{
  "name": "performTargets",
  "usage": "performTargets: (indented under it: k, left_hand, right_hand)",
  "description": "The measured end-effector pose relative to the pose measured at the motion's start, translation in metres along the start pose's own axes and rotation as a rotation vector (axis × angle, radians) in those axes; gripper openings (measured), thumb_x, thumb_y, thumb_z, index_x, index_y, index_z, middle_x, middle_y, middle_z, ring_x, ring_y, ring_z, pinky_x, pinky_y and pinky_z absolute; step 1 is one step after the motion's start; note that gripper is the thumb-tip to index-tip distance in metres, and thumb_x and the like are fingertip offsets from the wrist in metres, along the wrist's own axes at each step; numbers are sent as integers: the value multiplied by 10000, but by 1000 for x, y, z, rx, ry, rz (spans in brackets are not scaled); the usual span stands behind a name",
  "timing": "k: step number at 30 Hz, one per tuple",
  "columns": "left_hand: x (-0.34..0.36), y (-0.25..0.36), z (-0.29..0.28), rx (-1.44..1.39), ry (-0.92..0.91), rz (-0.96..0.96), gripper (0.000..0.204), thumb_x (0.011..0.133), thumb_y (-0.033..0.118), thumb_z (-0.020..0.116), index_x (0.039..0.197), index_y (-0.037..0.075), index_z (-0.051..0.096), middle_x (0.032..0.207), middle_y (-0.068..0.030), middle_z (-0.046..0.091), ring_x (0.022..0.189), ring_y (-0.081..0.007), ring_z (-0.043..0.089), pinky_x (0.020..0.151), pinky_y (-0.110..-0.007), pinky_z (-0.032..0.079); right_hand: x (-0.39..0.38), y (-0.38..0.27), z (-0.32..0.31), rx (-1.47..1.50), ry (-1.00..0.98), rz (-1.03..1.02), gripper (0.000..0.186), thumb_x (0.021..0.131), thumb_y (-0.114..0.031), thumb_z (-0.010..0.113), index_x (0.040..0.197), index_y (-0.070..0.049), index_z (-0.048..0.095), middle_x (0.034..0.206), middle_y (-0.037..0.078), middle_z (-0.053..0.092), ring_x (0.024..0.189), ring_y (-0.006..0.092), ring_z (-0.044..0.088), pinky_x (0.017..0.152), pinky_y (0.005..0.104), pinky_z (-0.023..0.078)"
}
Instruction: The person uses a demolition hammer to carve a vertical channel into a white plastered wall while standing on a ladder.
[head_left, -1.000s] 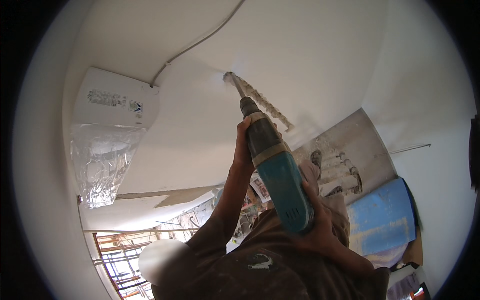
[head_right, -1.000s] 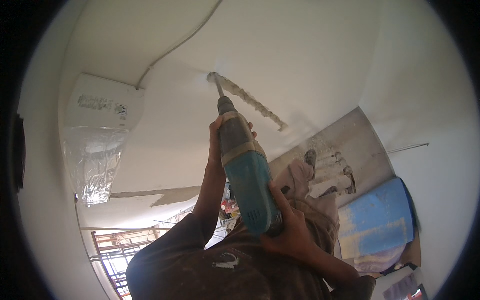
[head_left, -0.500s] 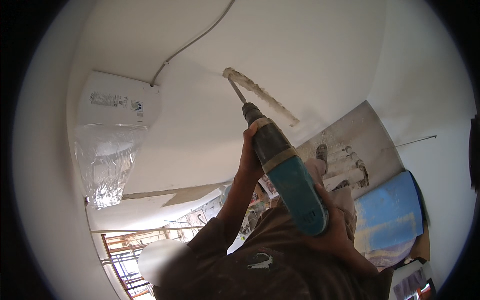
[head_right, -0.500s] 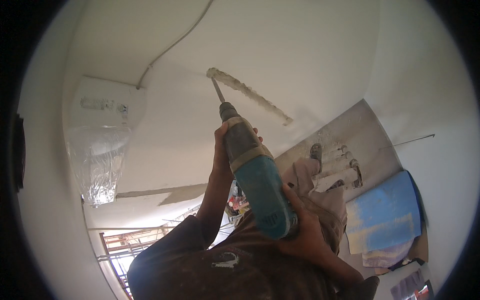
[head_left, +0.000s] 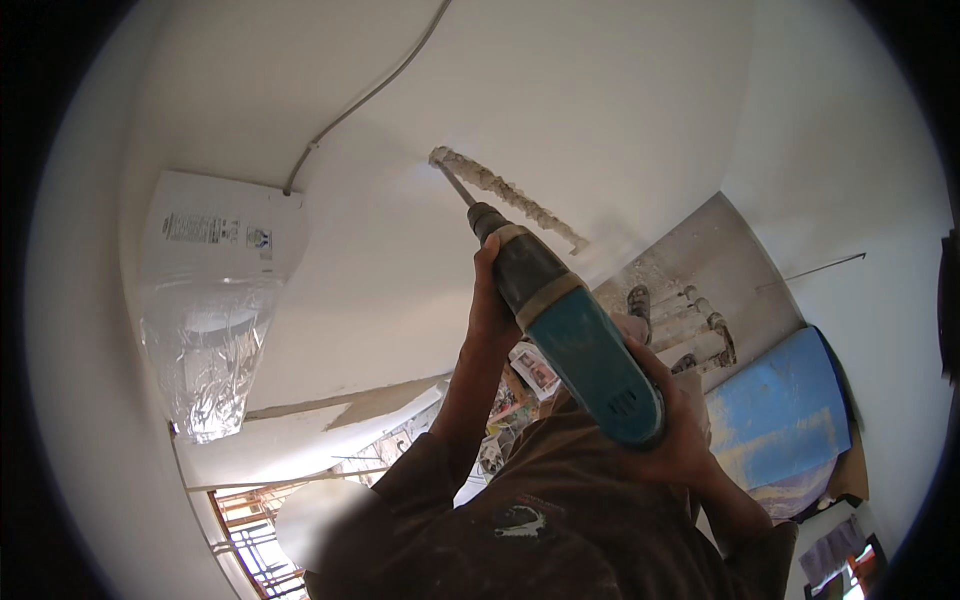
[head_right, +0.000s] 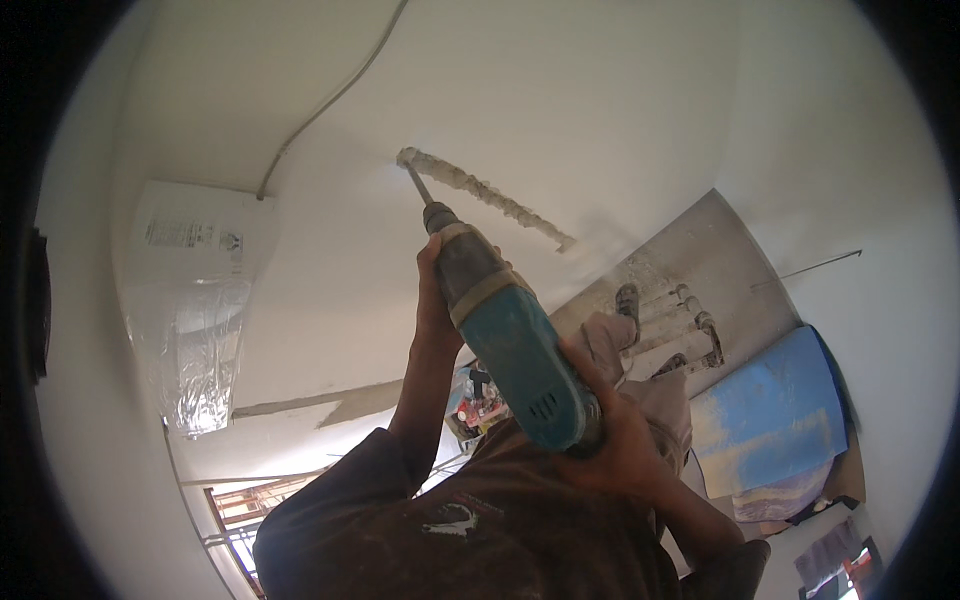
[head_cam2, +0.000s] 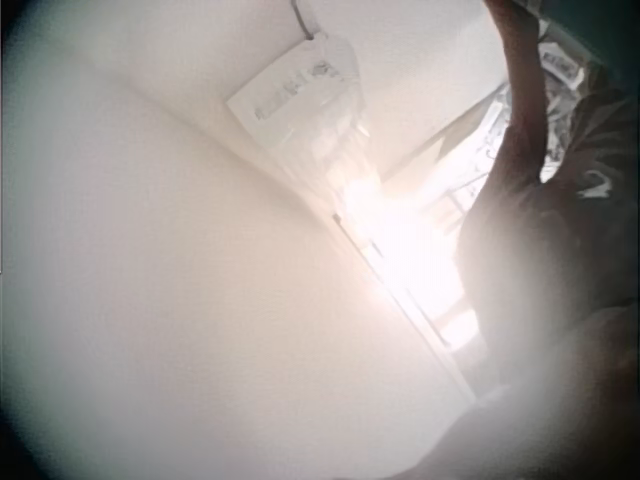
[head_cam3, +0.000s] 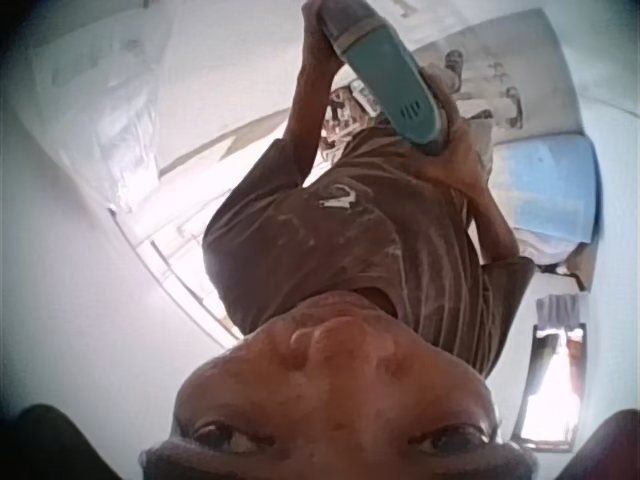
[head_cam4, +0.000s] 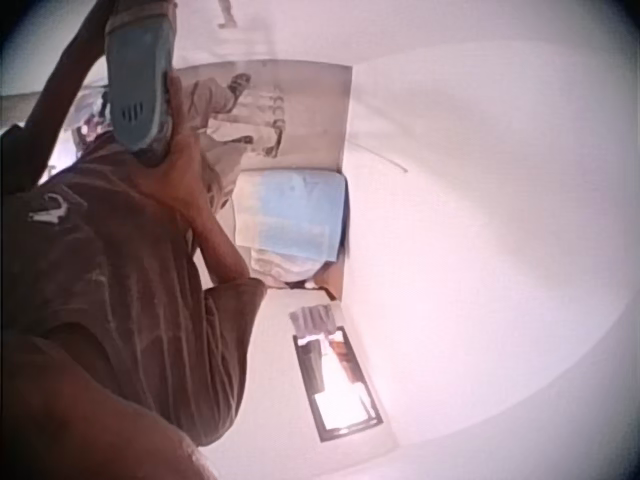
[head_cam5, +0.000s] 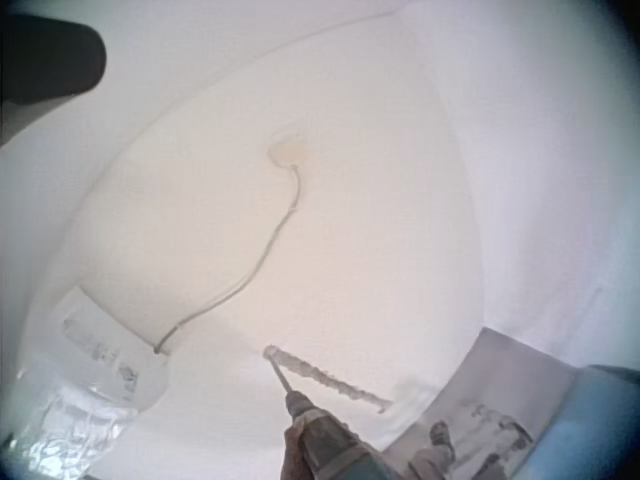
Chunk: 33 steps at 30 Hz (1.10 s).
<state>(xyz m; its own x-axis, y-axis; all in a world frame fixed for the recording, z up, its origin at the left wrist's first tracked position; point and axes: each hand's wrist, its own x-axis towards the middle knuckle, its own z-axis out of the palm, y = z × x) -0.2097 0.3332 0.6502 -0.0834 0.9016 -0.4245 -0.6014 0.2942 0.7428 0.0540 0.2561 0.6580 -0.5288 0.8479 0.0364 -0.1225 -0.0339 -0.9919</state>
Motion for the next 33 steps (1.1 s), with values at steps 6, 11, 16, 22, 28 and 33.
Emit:
performTargets:
  k: [6,11,16,22,28,33]
  left_hand:
    - [13,-3,0,-26,-47,0,521,930,543,553,1158,76,531,1020,-87,624,960,-217,637,905,-386,530]
    - [20,-6,1,25,-7,27,513,929,539,555,1148,75,534,1022,-93,626,952,-222,640,899,-390,532]
    - [20,-2,-16,34,11,-45,617,877,630,541,1110,59,570,995,-127,644,925,-281,658,831,-452,564]
    - [-18,-15,-17,-33,-34,-17,640,865,632,547,1132,50,557,1020,-145,638,925,-320,667,771,-480,592]
    - [-27,-4,-7,-10,-25,50,661,862,649,545,1144,51,559,1034,-159,639,929,-321,668,775,-467,600]
    - [-13,12,-16,-82,-63,27,695,879,670,470,1145,32,553,1055,-171,610,911,-299,639,760,-465,582]
  right_hand:
    - [10,1,-18,44,-39,39,1006,604,-73,767,1484,28,289,1360,219,541,1268,279,538,1062,368,404]
    - [11,24,-18,17,16,-63,1004,657,-98,806,1514,-66,284,1320,225,573,1241,304,565,1019,385,447]
    - [7,12,3,6,-11,21,1041,667,-111,800,1541,-162,237,1349,242,541,1257,368,540,1033,420,450]
    - [-29,3,22,-32,-80,46,1058,671,-130,804,1550,-165,216,1298,248,573,1196,401,573,993,449,479]
    - [-31,-2,22,-43,-78,-27,1033,680,-138,798,1545,-156,236,1276,255,581,1158,416,590,947,458,501]
    - [-7,-18,28,-101,-94,-51,1073,665,-172,829,1547,-142,219,1223,258,607,1116,416,612,904,468,511]
